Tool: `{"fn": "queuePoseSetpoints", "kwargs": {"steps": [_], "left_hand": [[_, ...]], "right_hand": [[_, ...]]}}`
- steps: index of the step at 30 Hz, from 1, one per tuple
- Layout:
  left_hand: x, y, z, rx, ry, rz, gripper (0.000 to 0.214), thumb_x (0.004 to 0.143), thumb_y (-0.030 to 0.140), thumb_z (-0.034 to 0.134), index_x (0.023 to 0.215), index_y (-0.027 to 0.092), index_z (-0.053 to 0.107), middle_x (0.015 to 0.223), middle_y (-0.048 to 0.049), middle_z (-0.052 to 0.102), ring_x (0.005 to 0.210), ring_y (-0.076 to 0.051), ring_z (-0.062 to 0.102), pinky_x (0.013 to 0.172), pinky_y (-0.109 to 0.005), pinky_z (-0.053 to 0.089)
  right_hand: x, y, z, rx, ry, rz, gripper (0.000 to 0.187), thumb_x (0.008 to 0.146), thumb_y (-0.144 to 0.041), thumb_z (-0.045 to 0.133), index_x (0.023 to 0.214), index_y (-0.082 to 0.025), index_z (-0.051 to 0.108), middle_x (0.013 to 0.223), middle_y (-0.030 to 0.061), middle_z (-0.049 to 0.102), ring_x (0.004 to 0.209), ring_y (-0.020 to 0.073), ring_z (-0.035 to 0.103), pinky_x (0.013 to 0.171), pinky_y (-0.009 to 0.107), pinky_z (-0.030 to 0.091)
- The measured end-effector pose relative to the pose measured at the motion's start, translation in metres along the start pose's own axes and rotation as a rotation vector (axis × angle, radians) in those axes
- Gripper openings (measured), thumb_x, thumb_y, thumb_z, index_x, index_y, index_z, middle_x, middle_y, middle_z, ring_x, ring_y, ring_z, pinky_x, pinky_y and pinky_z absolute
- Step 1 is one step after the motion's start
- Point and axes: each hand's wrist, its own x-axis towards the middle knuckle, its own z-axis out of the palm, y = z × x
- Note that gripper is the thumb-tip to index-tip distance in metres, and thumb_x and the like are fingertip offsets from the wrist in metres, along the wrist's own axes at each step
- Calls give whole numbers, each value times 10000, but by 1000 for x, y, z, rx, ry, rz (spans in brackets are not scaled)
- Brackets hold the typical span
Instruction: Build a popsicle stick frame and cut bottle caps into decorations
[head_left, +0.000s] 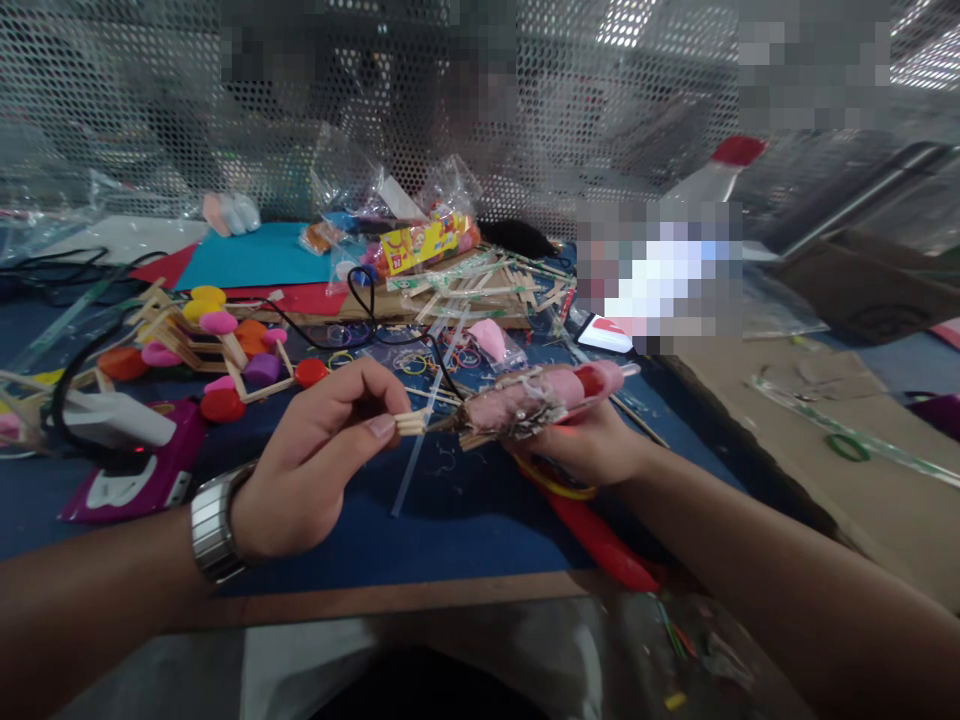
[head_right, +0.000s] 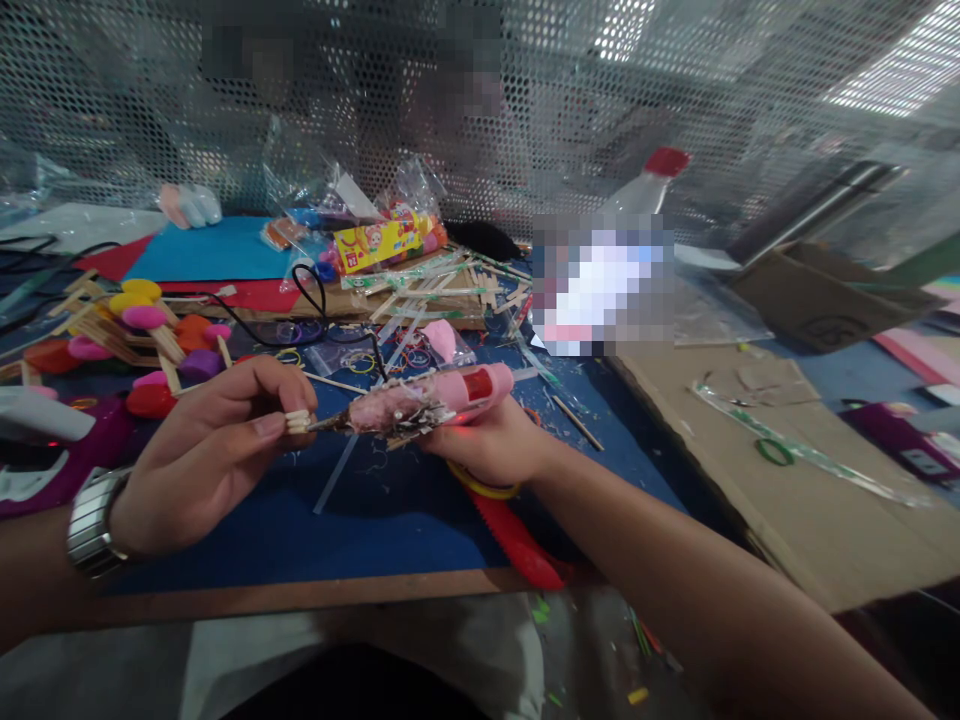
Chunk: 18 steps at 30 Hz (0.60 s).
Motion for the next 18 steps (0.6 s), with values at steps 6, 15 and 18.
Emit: {"fn": "queuePoseSetpoints", "kwargs": {"steps": [6,15,18], "left_hand": [[0,0,0,-7,19,-14,82,941,223,596,871,211,637,796,-29,546,713,-179,462,636,-331,365],[1,1,1,-25,24,-27,75,933,235,610,866,213,634,784,-29,544,703,-180,459,626,-329,364],[0,2,1,-21,35,-28,66,920,239,622,862,211,633,781,-29,544,699,-179,462,624,-328,366]], "right_hand": [[1,-2,2,56,-14,1,209,960,-389,699,1093,-273,812,1083,58,823,1040,232,782,1001,352,612],[6,-7,3,97,-54,-22,210,978,-350,684,1117,-259,813,1119,60,819,1103,229,768,1041,328,584],[6,-6,3,123,-66,-36,207,979,-311,684,1142,-270,805,1149,55,813,1121,230,762,1032,332,591]]}}
